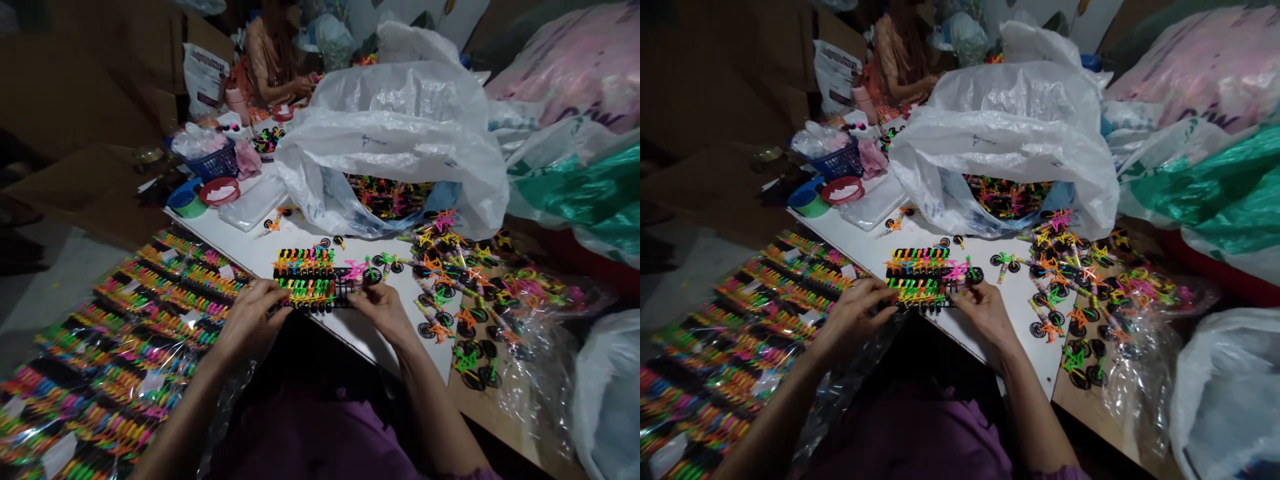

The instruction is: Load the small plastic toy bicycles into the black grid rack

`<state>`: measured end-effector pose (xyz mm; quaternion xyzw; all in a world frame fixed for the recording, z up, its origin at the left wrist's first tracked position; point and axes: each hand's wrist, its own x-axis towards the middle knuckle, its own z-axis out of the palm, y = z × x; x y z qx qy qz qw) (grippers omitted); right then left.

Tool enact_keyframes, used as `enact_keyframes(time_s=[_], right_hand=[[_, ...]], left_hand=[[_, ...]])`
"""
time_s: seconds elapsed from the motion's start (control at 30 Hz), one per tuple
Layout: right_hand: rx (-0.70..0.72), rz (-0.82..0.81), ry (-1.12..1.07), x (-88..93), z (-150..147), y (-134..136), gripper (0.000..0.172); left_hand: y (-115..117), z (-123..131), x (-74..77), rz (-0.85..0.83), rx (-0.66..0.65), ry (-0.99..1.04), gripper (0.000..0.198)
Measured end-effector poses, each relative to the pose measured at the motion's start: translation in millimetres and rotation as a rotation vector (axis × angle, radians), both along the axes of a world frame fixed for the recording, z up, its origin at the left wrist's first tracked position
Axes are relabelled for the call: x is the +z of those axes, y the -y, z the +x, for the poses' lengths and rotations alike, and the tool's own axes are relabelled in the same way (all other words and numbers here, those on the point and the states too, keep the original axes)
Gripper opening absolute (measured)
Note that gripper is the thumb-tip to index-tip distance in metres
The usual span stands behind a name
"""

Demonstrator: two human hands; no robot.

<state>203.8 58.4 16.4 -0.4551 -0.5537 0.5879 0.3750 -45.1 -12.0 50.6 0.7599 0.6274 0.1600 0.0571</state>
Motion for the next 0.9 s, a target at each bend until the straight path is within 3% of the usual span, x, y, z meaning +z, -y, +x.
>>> enact_keyframes(time_s=[0.23,0.37,0.53,0.73,0.9], right_hand=[[0.052,-0.126,-0.106,-1.6,-18.5,12.3,0.033],[0.081,-0.199,-0.120,-5.4,-23.6,19.2,0.037],[0.051,-0.253,-0.167,-1.8,-39.0,19.7,0.041],[0.041,-0.196,-0.126,-2.4,-39.8,20.8,0.036],[0.042,-0.125,-0.093,-3.2,-39.8,23.2,0.034]], left_hand=[[-16.4,14.5,-14.2,-0.095,-0.078,0.030,0.021],[-20.2,9.3,-12.8,-0.166,-0.134,0.154,0.019],[-26.0,5.5,-6.1,-0.235,-0.212,0.154,0.019],[-27.8,-2.1,-7.5,-0.231,-0.281,0.170,0.022],[-24.9,0.3,-9.5,-0.235,-0.264,0.095,0.027]])
